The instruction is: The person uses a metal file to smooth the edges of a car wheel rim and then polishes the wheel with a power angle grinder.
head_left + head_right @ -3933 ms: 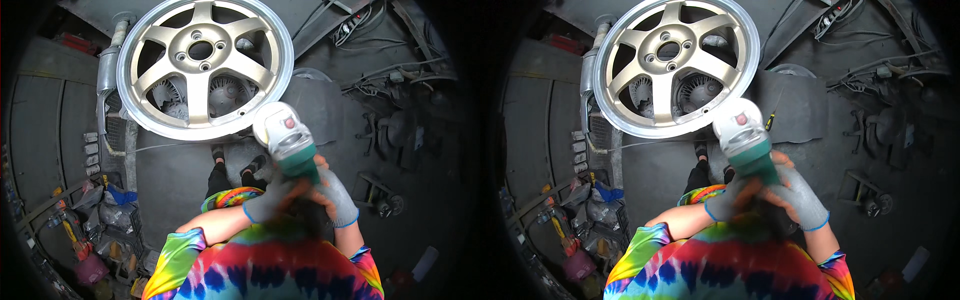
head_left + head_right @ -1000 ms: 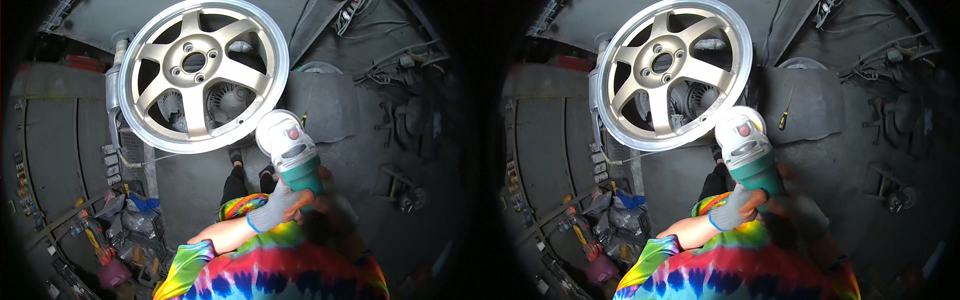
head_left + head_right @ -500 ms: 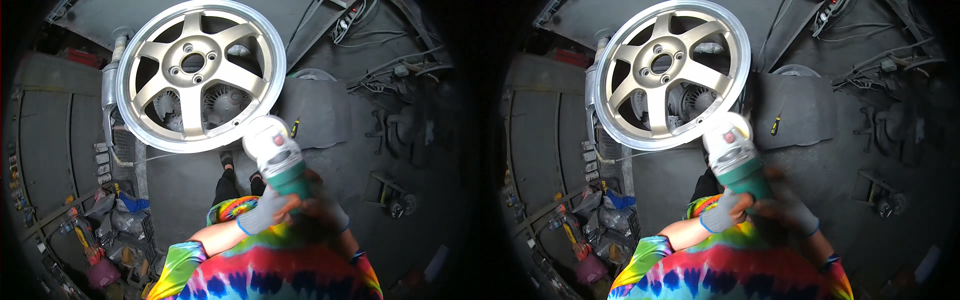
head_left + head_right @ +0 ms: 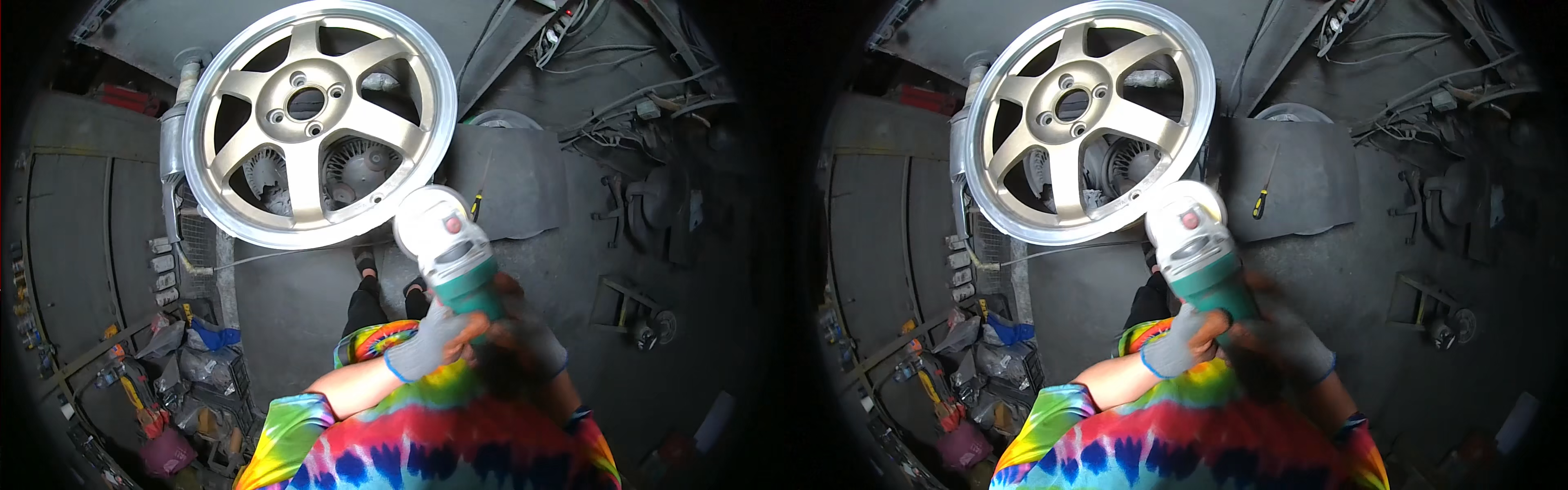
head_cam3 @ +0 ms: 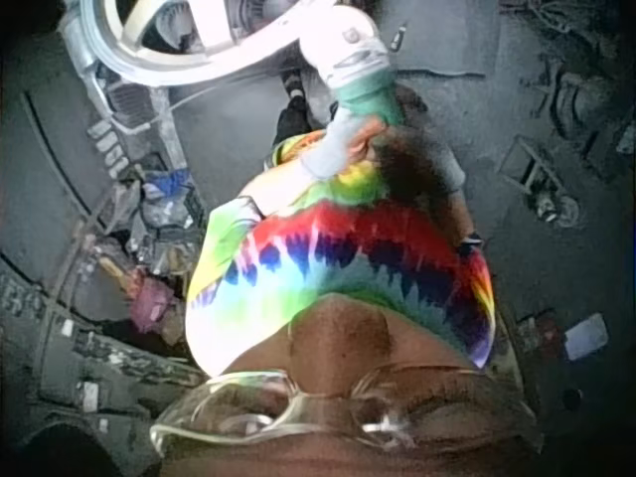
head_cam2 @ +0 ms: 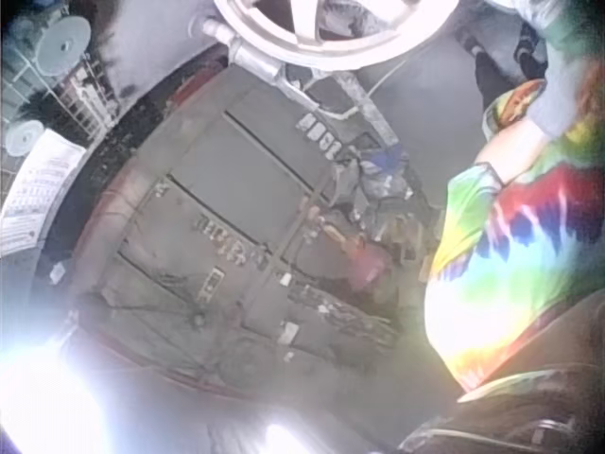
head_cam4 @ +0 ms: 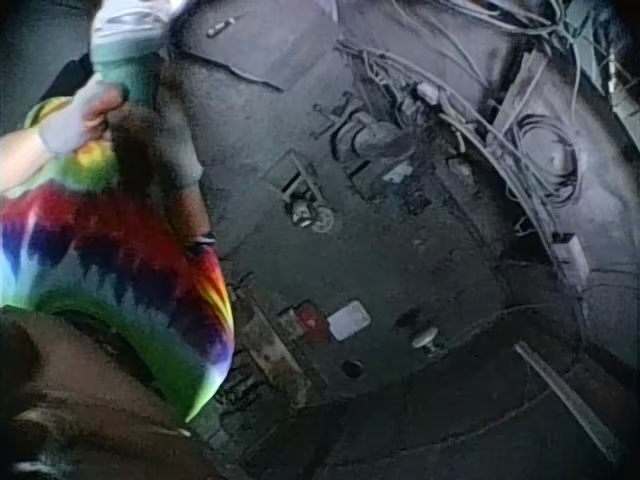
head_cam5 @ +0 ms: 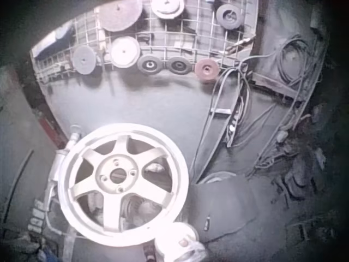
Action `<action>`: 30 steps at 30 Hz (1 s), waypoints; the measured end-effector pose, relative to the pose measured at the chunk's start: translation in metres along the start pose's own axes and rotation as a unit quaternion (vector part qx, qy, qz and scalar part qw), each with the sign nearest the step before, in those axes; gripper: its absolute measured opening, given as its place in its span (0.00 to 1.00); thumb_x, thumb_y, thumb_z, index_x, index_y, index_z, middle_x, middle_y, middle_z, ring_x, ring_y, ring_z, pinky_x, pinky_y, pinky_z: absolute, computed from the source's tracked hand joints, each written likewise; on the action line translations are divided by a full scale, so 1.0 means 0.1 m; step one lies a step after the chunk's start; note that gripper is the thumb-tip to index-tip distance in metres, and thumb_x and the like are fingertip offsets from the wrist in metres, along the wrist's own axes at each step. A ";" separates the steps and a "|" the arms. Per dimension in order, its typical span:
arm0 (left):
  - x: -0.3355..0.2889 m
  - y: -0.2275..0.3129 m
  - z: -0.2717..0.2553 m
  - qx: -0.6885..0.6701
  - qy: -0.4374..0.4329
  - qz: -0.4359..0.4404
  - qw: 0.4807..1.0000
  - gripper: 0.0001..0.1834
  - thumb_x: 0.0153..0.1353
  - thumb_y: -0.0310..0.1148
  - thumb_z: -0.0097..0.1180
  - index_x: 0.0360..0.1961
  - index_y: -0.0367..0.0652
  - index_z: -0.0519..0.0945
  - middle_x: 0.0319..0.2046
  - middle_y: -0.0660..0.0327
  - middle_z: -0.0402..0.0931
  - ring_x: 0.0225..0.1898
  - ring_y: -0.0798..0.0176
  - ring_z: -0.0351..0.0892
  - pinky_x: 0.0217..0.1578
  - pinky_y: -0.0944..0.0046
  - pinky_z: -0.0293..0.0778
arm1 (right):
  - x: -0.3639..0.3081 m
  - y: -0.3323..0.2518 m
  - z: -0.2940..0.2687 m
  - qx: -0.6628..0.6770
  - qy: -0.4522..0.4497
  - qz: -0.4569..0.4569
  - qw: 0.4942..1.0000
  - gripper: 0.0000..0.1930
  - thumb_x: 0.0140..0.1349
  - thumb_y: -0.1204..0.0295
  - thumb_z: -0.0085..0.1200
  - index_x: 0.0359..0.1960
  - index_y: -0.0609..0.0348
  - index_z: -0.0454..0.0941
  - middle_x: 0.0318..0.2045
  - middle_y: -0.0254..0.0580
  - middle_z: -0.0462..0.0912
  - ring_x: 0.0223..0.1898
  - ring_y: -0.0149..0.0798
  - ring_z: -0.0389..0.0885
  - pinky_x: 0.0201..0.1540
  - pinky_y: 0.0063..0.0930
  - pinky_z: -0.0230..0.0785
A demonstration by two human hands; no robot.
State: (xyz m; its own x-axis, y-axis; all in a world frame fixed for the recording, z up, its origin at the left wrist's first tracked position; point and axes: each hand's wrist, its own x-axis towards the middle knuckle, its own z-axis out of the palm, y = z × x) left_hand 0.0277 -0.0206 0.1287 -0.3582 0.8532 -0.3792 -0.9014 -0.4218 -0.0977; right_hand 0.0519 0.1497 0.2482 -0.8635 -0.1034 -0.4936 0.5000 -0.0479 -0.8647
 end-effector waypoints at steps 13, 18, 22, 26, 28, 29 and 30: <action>0.11 0.19 0.73 0.322 -0.080 0.167 0.928 0.23 0.71 0.38 0.52 0.62 0.36 0.74 0.61 0.56 0.74 0.59 0.59 0.75 0.58 0.57 0.72 | 0.09 0.38 -0.20 0.064 -0.016 0.080 0.995 0.28 0.64 0.75 0.59 0.66 0.61 0.67 0.63 0.37 0.70 0.63 0.33 0.70 0.64 0.27 0.69; 0.01 0.17 0.68 0.302 -0.063 0.155 0.939 0.22 0.70 0.34 0.47 0.61 0.35 0.73 0.58 0.53 0.75 0.57 0.57 0.77 0.57 0.58 0.75 | 0.05 0.37 -0.11 0.096 0.017 0.034 0.995 0.24 0.69 0.73 0.55 0.65 0.58 0.67 0.60 0.38 0.73 0.59 0.32 0.76 0.58 0.25 0.76; 0.11 0.14 0.80 0.308 -0.078 0.263 0.911 0.20 0.71 0.37 0.48 0.58 0.37 0.76 0.55 0.57 0.77 0.56 0.60 0.77 0.58 0.60 0.72 | 0.06 0.12 -0.06 0.199 0.059 0.107 0.972 0.20 0.71 0.69 0.52 0.63 0.58 0.69 0.57 0.38 0.76 0.55 0.31 0.78 0.56 0.27 0.77; -0.16 0.23 0.78 0.338 -0.112 0.199 0.913 0.30 0.65 0.35 0.55 0.66 0.35 0.68 0.62 0.52 0.69 0.64 0.57 0.71 0.61 0.60 0.73 | 0.16 0.17 0.00 0.328 -0.013 0.070 0.942 0.21 0.71 0.68 0.52 0.64 0.57 0.69 0.55 0.37 0.77 0.55 0.31 0.80 0.53 0.26 0.79; -0.13 0.28 0.66 0.363 -0.089 0.157 0.914 0.29 0.66 0.35 0.56 0.66 0.36 0.68 0.62 0.52 0.69 0.64 0.56 0.71 0.61 0.60 0.73 | 0.02 0.17 0.11 0.109 0.087 0.092 0.986 0.22 0.69 0.67 0.54 0.63 0.57 0.70 0.54 0.36 0.77 0.54 0.29 0.79 0.53 0.23 0.77; -0.11 0.27 0.62 0.375 -0.075 0.137 0.914 0.29 0.66 0.36 0.57 0.66 0.37 0.68 0.62 0.52 0.69 0.64 0.56 0.71 0.61 0.60 0.73 | 0.03 0.12 0.09 0.158 0.058 0.122 0.978 0.22 0.69 0.67 0.53 0.63 0.56 0.70 0.55 0.35 0.77 0.55 0.28 0.78 0.54 0.23 0.76; -0.10 0.27 0.59 0.386 -0.063 0.114 0.913 0.29 0.67 0.36 0.57 0.66 0.38 0.68 0.62 0.52 0.69 0.64 0.55 0.71 0.61 0.60 0.73 | 0.02 0.08 0.10 0.206 0.029 0.152 0.966 0.22 0.69 0.67 0.53 0.64 0.54 0.70 0.56 0.34 0.76 0.55 0.27 0.77 0.55 0.23 0.75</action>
State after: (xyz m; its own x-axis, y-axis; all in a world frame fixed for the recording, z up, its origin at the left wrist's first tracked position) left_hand -0.0077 -0.0222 0.1839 -0.5395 0.8193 -0.1941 -0.6851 -0.2932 0.6668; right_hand 0.0542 0.1397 0.2413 -0.6697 -0.1200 -0.7329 0.7039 -0.4174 -0.5748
